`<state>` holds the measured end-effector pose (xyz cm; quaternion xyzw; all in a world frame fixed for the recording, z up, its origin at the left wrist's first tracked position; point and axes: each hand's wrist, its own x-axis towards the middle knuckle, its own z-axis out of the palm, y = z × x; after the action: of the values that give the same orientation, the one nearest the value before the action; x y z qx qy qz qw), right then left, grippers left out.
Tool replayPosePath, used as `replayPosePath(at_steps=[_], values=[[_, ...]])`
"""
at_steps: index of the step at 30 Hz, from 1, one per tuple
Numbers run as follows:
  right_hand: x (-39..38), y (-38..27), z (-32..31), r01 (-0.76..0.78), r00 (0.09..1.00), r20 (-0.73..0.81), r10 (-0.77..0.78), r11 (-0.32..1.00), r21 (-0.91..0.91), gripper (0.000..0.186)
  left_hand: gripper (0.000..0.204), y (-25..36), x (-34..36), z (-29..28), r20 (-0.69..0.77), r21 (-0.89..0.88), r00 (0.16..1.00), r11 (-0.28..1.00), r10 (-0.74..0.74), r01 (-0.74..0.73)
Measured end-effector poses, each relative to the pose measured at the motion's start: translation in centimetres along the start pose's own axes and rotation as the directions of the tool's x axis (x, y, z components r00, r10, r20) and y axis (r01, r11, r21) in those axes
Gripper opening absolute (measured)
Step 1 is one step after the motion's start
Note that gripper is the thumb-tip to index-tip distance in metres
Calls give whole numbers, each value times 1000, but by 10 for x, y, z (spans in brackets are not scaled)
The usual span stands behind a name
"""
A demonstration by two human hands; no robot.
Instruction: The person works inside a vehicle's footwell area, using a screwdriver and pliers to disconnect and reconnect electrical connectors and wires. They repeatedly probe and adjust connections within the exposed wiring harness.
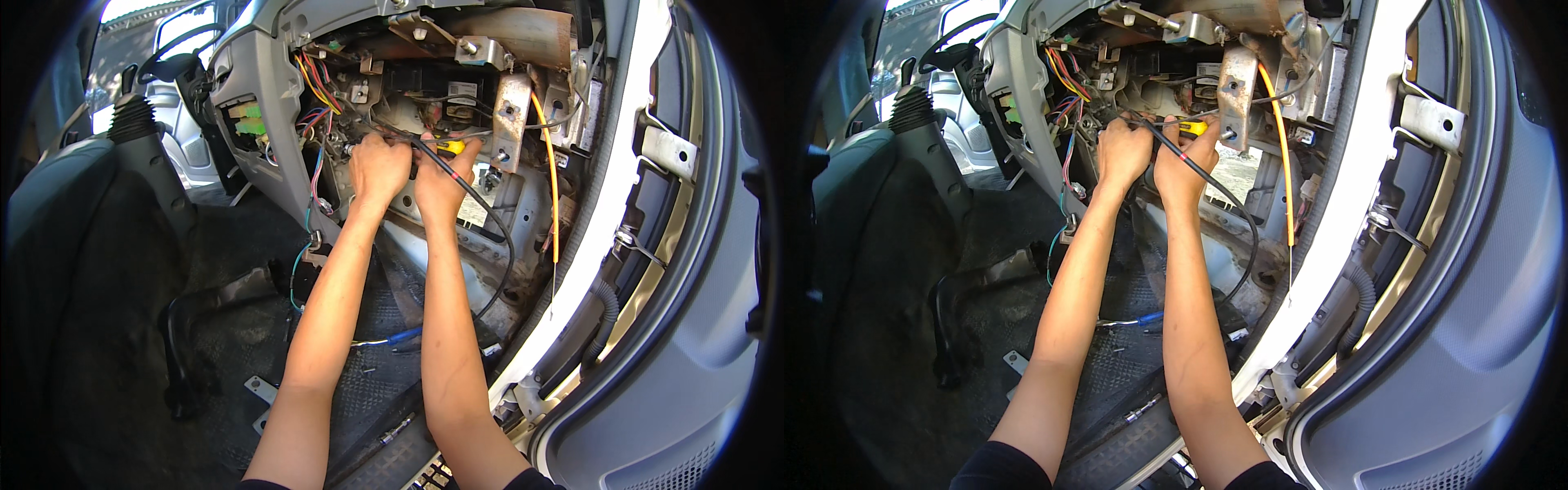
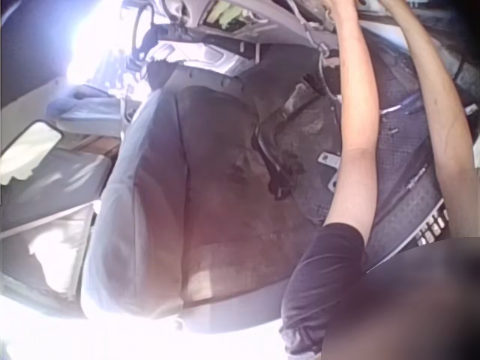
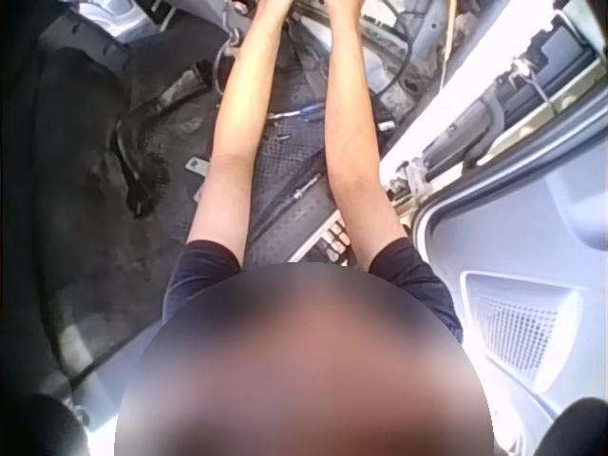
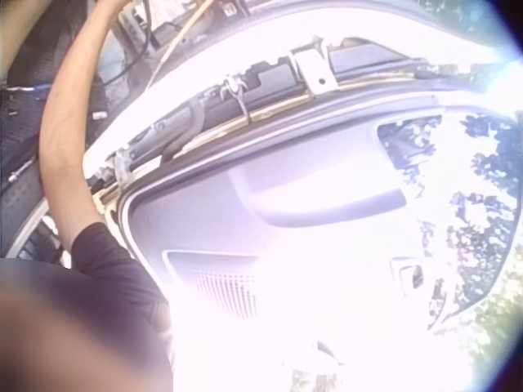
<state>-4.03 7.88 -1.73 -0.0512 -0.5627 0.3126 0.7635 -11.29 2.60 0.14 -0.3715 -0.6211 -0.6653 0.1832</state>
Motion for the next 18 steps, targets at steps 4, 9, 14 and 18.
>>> replayPosePath(at_steps=[4,9,14,18], values=[[0,1,1,45,998,-49,-44,999,26,32,37,2,0,0,11,8,1000,1000,-4,4],[3,4,0,20,998,-52,-18,998,55,36,35,5,-2,-2,42,-38,999,999,-17,18],[4,10,0,37,998,-46,-34,998,54,36,38,4,-1,-2,64,18,998,1000,-22,21],[6,13,-1,-13,1000,-18,14,997,74,36,33,3,-1,-2,19,32,1000,999,13,-13]])
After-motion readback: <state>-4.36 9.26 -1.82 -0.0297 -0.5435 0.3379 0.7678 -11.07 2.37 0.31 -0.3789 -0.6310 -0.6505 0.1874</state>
